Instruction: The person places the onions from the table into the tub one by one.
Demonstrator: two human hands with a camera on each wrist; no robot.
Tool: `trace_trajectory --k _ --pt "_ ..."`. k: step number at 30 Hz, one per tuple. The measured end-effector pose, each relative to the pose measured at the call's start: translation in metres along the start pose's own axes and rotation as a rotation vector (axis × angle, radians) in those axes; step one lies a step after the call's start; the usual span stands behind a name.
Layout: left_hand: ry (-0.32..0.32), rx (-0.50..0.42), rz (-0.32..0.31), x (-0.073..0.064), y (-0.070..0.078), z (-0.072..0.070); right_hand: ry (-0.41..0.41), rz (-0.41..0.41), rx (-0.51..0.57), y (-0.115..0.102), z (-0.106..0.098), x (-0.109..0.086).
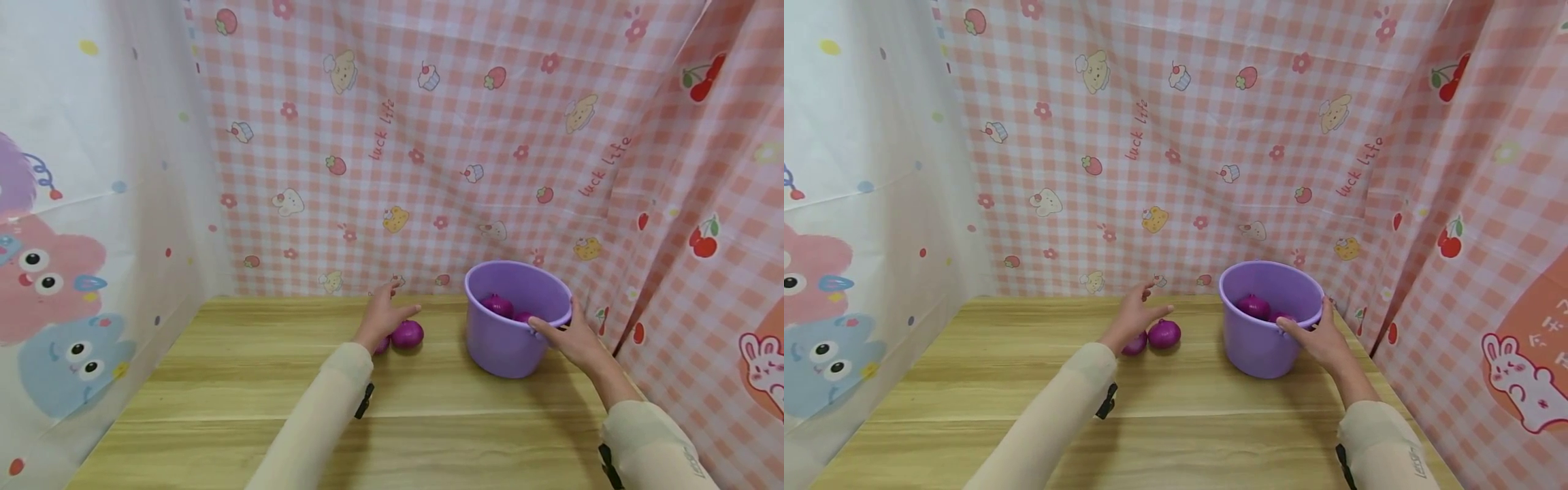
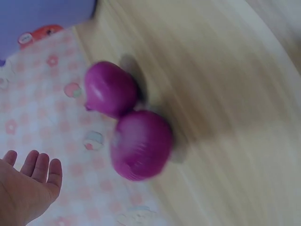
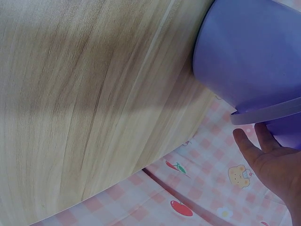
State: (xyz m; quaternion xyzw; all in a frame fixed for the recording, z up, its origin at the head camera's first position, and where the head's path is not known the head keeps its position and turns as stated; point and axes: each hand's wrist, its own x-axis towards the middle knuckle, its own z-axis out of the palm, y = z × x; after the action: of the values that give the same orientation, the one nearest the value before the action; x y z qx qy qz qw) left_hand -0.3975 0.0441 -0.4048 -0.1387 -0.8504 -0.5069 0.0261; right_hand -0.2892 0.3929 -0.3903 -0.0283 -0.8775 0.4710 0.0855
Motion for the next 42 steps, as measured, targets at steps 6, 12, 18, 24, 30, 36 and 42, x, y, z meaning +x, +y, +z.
trace_trajectory --k 6,12,18,24,30,36,42 --pt "0.036 -0.004 -0.049 -0.004 -0.023 -0.012 0.001 -0.001 0.001 -0.001 -0.001 -0.001" --pt "0.035 0.086 -0.044 -0.009 -0.046 -0.017 0.010 -0.027 0.019 -0.001 0.000 -0.001" --pt "0.039 0.175 -0.021 -0.015 -0.067 -0.018 0.006 -0.017 0.013 -0.001 0.000 -0.001" --pt "0.024 0.187 -0.038 -0.021 -0.075 -0.018 0.002 0.006 0.001 -0.001 0.000 -0.001" --pt "0.005 0.209 -0.051 -0.020 -0.083 -0.014 0.002 0.013 -0.002 -0.001 0.000 -0.001" --pt "0.002 0.234 -0.060 -0.019 -0.091 -0.010 0.005 -0.004 0.008 -0.001 0.000 -0.001" --pt "0.023 0.243 -0.071 -0.020 -0.092 -0.009 0.019 -0.037 0.019 0.000 -0.001 -0.001"
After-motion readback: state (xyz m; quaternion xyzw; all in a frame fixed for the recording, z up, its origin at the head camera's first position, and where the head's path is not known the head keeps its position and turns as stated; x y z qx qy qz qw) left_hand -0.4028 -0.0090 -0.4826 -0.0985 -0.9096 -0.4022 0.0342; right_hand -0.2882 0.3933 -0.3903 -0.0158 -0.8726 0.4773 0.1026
